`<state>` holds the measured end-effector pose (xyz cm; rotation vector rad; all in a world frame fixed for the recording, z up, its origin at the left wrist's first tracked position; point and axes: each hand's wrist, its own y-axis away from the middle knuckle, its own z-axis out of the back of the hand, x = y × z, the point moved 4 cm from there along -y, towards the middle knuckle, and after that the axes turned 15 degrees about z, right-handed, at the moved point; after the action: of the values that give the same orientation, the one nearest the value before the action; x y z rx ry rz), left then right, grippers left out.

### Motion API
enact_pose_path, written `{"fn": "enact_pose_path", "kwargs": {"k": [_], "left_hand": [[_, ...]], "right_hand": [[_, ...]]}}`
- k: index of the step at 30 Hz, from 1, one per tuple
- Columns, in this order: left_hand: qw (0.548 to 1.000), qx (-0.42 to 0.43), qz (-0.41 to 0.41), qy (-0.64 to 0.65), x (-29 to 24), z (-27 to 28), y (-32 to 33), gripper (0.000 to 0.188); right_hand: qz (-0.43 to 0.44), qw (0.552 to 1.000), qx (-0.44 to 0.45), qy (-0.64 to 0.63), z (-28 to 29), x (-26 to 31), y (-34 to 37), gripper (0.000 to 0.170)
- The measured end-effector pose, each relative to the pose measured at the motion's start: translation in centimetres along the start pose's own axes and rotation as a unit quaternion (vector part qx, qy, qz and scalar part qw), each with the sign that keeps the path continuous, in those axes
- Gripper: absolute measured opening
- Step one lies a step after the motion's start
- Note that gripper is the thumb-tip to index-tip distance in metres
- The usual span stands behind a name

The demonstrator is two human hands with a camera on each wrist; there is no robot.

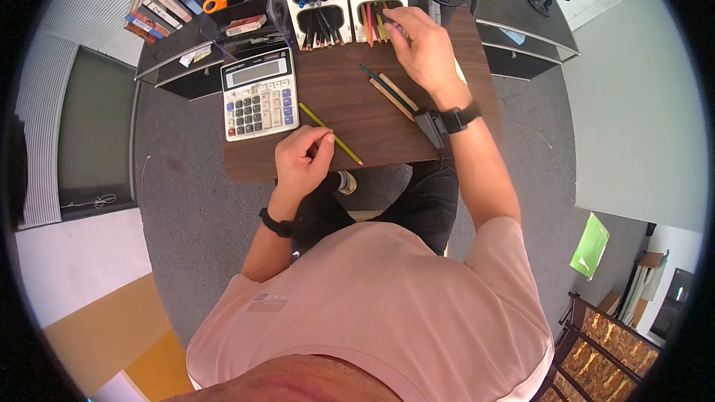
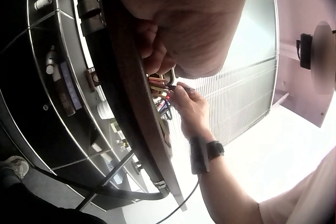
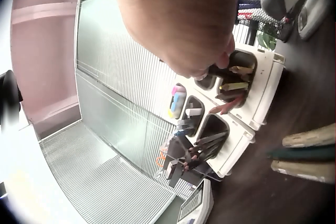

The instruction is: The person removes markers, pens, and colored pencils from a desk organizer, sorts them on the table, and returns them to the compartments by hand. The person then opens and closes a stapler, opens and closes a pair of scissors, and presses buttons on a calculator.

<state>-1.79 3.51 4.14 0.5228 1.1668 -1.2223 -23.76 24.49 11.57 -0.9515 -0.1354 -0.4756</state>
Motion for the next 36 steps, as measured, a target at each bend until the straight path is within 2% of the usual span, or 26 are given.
{"fn": "enact_pose_path", "kwargs": {"k": [3, 10, 15, 19, 24, 27, 36], "left_hand": [[1.0, -0.001, 0.0, 0.002, 0.2, -0.1, 0.0, 0.005], [1.0, -0.002, -0.005, 0.001, 0.3, -0.1, 0.0, 0.005], [1.0, 0.001, 0.001, -0.006, 0.0, -0.1, 0.0, 0.005], [1.0, 0.012, 0.008, -0.023, -0.1, 0.0, 0.1, 0.007], [0.999, 0.013, 0.013, -0.042, 0.3, -0.2, 0.2, 0.008], [0.999, -0.008, 0.003, -0.042, 0.3, -0.6, 0.2, 0.009], [0.992, -0.048, -0.039, -0.113, -0.1, -0.9, 0.4, 0.013]], "right_hand": [[-0.029, 1.0, -0.004, -0.005, -0.7, -0.7, 0.1, 0.031], [-0.022, 0.999, -0.023, -0.005, 0.1, 0.0, 0.9, 0.036], [-0.071, 0.99, -0.119, -0.033, 2.9, 2.1, 3.2, 0.028], [-0.121, 0.984, -0.131, -0.025, 4.3, 4.6, 7.9, 0.021], [-0.151, 0.982, -0.11, -0.027, 4.2, 7.7, 13.1, 0.019], [-0.232, 0.964, -0.11, -0.073, 3.1, 7.5, 15.5, 0.015], [-0.213, 0.971, -0.098, -0.037, 2.4, 7.3, 16.0, 0.011]]}}
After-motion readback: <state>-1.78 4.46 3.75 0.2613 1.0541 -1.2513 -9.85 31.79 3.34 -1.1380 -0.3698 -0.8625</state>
